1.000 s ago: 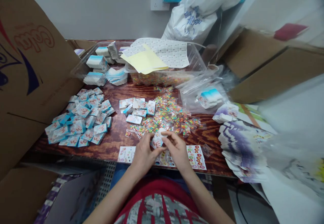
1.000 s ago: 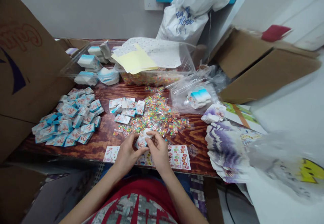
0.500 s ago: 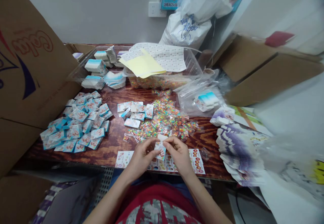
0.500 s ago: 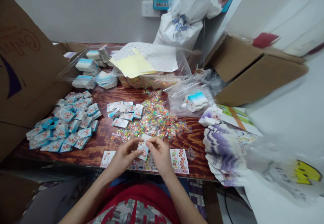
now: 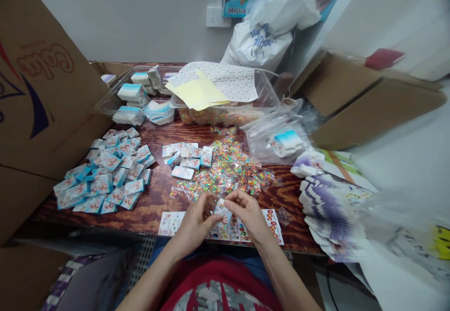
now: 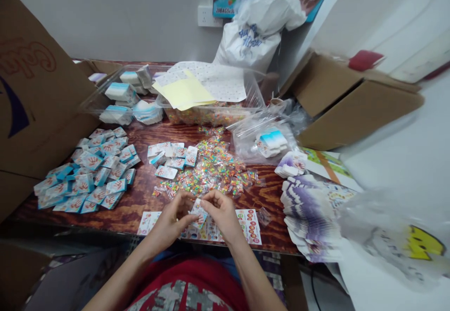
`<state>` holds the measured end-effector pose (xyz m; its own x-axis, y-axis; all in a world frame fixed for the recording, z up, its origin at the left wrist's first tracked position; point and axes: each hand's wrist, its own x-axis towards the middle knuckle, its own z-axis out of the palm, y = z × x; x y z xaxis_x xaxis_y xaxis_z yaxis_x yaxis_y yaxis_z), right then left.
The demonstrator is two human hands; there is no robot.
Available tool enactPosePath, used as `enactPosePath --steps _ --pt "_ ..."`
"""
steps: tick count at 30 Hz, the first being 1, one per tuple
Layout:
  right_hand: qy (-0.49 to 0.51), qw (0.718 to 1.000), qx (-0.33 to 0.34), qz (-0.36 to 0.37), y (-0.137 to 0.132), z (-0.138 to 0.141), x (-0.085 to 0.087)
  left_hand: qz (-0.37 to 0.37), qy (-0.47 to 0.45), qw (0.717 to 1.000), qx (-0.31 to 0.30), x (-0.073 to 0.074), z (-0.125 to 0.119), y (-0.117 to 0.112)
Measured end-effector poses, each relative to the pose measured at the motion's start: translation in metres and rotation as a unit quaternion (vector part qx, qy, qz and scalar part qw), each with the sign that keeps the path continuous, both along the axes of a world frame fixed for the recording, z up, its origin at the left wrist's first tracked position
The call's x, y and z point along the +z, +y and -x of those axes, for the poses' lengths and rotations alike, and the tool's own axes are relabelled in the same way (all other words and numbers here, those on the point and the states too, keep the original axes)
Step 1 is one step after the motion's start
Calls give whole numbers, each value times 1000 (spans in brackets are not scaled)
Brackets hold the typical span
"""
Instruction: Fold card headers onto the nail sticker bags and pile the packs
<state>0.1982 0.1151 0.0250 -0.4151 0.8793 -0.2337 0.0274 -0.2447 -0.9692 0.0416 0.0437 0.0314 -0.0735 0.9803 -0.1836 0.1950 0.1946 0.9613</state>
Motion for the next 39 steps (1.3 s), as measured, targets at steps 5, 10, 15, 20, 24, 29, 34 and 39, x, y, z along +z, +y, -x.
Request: enactPosePath --steps 5,10,15,20,24,29,34,39 --pt "12 999 -37 18 3 3 -5 6 -22 1000 -4 2 -3 -1" --pt "22 997 -61 -32 -8 5 -8 -7 -17 1000 3 0 -2 1" --pt "-7 992 -36 -125 -24 5 -12 -36 41 998 -12 -7 -1 -3" --pt "-53 994 31 -92 -22 2 -16 -66 136 988 17 2 48 -7" --pt "-122 987 44 -98 -14 -13 -19 -124 327 903 250 39 145 -9" --pt "-252 935 122 -216 -20 -29 -17 -105 573 728 360 62 236 -7" --pt "-392 837 175 -339 -39 -27 -14 -163 560 744 327 38 229 -9" --pt "-452 787 204 -367 -40 -24 -18 -163 527 769 324 17 205 -15"
